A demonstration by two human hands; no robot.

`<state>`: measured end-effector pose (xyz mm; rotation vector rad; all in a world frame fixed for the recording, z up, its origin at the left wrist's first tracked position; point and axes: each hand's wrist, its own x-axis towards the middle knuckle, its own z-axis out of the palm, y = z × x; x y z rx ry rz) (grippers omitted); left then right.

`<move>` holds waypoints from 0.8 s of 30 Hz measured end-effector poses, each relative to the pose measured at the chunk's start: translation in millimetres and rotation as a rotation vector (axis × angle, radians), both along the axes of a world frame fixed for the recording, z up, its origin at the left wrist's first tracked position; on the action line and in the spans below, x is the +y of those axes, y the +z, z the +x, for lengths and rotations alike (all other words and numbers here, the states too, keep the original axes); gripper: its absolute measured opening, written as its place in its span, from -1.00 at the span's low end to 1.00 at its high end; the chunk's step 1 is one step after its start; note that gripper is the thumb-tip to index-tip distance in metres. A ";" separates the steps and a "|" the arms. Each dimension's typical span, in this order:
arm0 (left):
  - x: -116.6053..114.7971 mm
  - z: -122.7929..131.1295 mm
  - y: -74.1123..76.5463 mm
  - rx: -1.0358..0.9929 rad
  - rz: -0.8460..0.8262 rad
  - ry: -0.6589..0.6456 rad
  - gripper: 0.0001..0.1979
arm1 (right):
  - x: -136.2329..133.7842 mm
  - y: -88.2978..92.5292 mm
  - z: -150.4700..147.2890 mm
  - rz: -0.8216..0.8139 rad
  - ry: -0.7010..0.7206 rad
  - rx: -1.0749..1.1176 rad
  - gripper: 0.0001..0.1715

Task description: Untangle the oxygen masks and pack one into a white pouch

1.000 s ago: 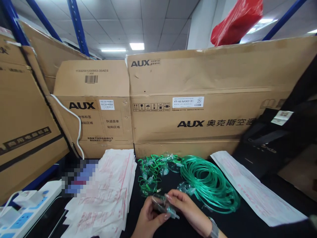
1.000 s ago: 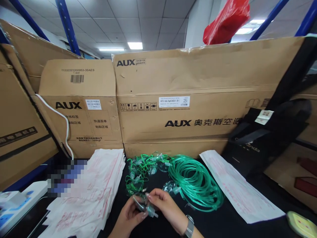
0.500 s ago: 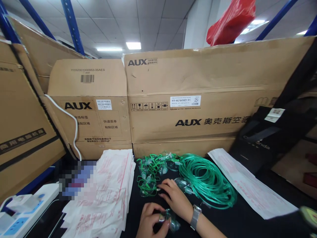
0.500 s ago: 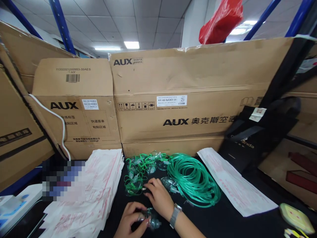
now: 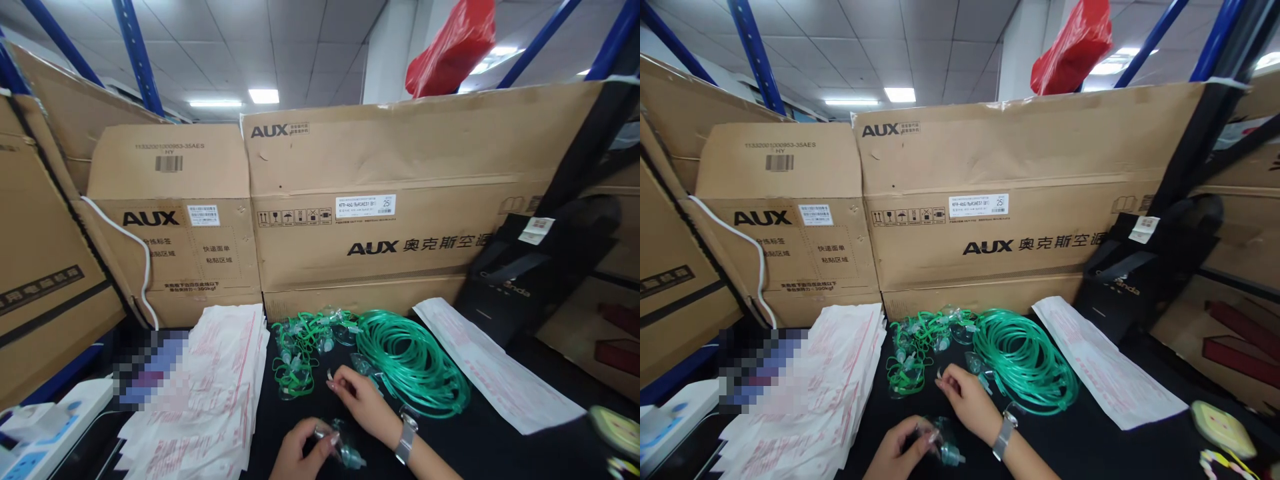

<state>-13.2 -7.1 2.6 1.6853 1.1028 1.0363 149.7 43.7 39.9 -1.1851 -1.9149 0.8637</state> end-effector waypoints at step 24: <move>-6.5 11.9 196.2 -0.793 -0.132 0.052 -0.80 | -50.9 187.7 5.0 0.247 0.325 0.554 -0.92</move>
